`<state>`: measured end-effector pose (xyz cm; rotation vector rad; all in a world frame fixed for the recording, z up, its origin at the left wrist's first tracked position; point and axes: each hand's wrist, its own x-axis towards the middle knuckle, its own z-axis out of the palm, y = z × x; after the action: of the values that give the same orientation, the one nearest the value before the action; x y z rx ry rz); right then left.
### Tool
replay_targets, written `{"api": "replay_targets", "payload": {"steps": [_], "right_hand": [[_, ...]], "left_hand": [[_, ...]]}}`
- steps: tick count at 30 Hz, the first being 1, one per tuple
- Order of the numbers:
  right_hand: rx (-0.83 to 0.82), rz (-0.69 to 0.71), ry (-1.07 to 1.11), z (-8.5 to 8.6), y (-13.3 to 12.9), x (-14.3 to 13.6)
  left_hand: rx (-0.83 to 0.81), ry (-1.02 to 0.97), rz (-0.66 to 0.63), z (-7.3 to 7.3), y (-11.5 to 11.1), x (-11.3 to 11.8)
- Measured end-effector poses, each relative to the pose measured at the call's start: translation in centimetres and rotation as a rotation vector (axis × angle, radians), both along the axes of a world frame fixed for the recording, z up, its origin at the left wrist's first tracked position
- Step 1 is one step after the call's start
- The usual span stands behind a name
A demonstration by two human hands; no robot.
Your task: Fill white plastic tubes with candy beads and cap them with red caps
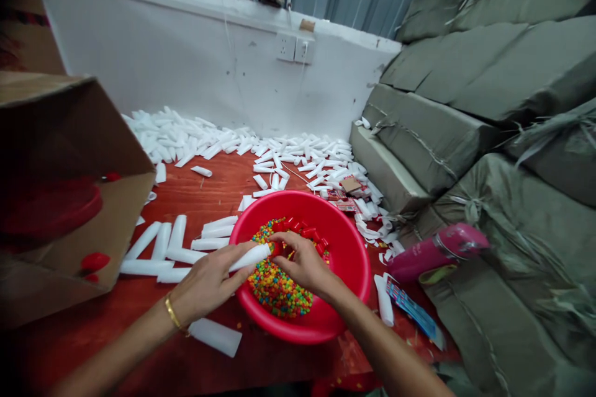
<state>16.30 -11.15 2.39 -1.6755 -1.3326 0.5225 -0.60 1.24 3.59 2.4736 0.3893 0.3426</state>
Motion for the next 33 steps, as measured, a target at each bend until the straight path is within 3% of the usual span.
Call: {"api": "replay_targets", "payload": {"steps": [5, 9, 11, 17, 20, 23, 25, 33], "right_hand": [[0.085, 0.122, -0.193, 1.3, -0.5, 0.2], [0.001, 0.255, -0.183, 2.1, -0.7, 0.6], [-0.086, 0.278, -0.164, 2.1, -0.6, 0.7], [-0.454, 0.016, 0.245, 0.6, 0.3, -0.2], [-0.358, -0.028, 0.109, 1.2, 0.2, -0.2], [-0.143, 0.104, -0.086, 2.7, -0.3, -0.1], [-0.101, 0.197, -0.096, 3.3, -0.7, -0.2], [-0.187, 0.193, 0.162, 0.5, -2.0, -2.4]], "left_hand": [[0.006, 0.033, -0.051, 0.8, 0.6, 0.4], [-0.042, -0.005, -0.230, 0.8, 1.4, 0.8], [-0.008, -0.012, -0.261, 0.5, 1.5, 1.1], [0.200, -0.063, -0.216, -0.4, 0.6, 1.7], [0.081, -0.095, -0.171, -0.2, 0.6, 1.6], [-0.098, -0.118, -0.154, 0.2, 0.7, 1.3], [-0.146, -0.114, -0.173, 0.3, 0.6, 0.9], [0.063, -0.121, -0.203, -1.5, -1.8, -1.0]]}}
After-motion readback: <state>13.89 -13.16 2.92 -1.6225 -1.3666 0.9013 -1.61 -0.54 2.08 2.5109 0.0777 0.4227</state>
